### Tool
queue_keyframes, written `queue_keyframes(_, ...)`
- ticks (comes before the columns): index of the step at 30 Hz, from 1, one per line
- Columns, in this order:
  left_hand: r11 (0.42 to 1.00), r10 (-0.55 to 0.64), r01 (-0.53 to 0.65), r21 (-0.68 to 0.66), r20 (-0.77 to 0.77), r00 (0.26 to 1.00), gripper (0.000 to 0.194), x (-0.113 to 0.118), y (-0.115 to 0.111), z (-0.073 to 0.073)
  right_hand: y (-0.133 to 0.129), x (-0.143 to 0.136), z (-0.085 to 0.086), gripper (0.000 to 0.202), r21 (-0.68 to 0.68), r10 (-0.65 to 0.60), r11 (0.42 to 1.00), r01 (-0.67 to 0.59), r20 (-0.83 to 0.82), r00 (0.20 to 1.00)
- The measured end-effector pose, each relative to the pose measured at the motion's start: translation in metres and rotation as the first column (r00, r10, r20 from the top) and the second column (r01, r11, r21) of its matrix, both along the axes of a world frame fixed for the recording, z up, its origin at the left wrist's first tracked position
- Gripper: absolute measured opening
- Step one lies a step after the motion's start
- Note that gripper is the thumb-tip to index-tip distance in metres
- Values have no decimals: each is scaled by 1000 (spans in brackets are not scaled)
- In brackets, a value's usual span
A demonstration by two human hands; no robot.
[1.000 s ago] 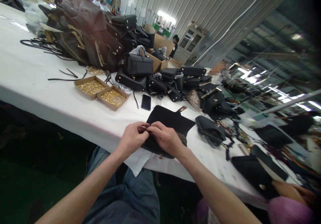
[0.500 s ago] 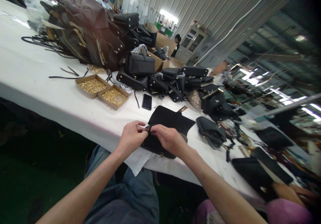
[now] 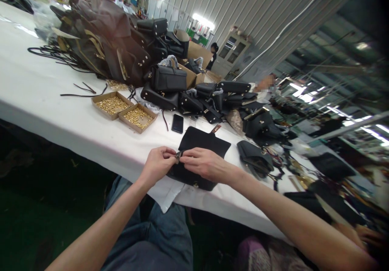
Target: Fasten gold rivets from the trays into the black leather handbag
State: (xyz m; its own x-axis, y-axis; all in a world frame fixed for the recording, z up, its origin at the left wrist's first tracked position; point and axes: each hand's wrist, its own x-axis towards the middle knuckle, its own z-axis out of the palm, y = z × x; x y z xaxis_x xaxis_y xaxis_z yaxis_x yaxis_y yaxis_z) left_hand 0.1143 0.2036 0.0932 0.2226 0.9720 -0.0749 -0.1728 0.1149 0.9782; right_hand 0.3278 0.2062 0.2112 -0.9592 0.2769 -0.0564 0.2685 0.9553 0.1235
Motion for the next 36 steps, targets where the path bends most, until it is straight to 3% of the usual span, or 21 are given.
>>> queue_keyframes(12,1000,-22,21,21,23,1000,26,-3,-7,2,5,-17,17,27,-123,18,992,1,156,988)
queue_keyframes(15,999,-17,17,27,23,1000,26,-3,-8,3,4,-20,23,22,-52,40,998,-29,223,974)
queue_keyframes(20,998,11,-9,54,-49,999,25,-5,-7,5,2,-18,21,14,100,-32,995,4,280,959)
queue_keyframes(28,996,1,6,88,-77,997,25,-5,-6,1,11,-22,23,12,68,38,996,-57,261,965)
queue_keyframes(36,997,1,3,72,-61,998,24,-4,-4,0,17,-20,24,20,185,70,975,-124,273,960)
